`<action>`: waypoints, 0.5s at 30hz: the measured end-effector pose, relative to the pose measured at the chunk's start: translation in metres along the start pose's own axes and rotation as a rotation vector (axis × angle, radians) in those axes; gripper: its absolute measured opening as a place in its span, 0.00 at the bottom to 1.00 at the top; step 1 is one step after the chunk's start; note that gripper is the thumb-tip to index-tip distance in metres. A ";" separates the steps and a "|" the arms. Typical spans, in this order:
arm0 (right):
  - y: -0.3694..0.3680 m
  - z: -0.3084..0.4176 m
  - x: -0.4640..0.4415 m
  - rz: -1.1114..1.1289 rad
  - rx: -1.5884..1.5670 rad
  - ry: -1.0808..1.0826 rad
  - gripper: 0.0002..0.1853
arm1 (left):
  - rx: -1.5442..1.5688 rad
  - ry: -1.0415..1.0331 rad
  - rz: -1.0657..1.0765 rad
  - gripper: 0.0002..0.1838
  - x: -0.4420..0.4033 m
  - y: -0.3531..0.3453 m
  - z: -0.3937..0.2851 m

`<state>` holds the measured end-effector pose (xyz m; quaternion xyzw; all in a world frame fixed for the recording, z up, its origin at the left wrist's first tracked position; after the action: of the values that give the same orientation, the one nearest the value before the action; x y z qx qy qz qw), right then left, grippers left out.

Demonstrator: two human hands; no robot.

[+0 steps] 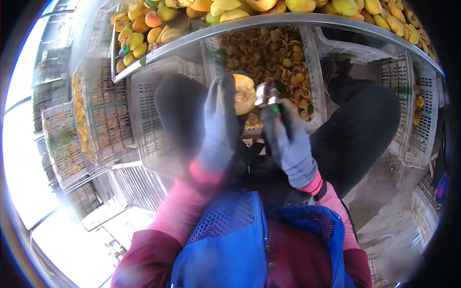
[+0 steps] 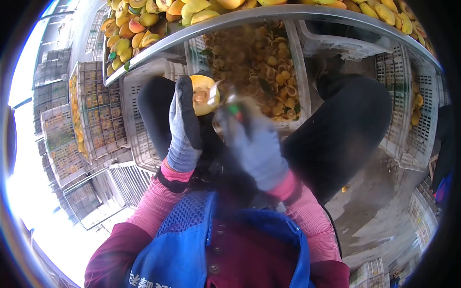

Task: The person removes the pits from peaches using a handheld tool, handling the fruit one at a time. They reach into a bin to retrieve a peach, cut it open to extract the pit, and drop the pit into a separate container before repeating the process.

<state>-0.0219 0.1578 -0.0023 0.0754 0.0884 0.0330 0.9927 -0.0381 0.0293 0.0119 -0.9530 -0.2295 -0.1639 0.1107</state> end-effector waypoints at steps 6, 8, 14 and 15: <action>-0.003 0.013 0.008 0.068 0.248 0.075 0.07 | -0.217 -0.129 -0.001 0.18 0.013 -0.007 0.004; -0.004 0.013 0.009 0.051 0.186 0.009 0.07 | -0.153 -0.051 -0.014 0.18 0.016 -0.008 0.003; -0.006 0.002 0.017 0.126 0.176 -0.084 0.18 | -0.218 -0.270 -0.021 0.16 0.017 -0.018 0.005; -0.005 0.002 0.019 0.153 0.181 -0.098 0.23 | -0.198 -0.255 -0.019 0.15 0.015 -0.018 0.007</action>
<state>-0.0027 0.1540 -0.0048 0.1728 0.0363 0.0968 0.9795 -0.0321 0.0530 0.0136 -0.9701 -0.2333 -0.0646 -0.0152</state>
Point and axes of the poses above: each hand's wrist, its own x-axis away from the middle knuckle, its own y-axis out of the back of the hand, z = x × y, the point moved 2 cm from there along -x, towards the middle knuckle, and after that the axes turned 2 degrees about x, right-handed, at the moved point
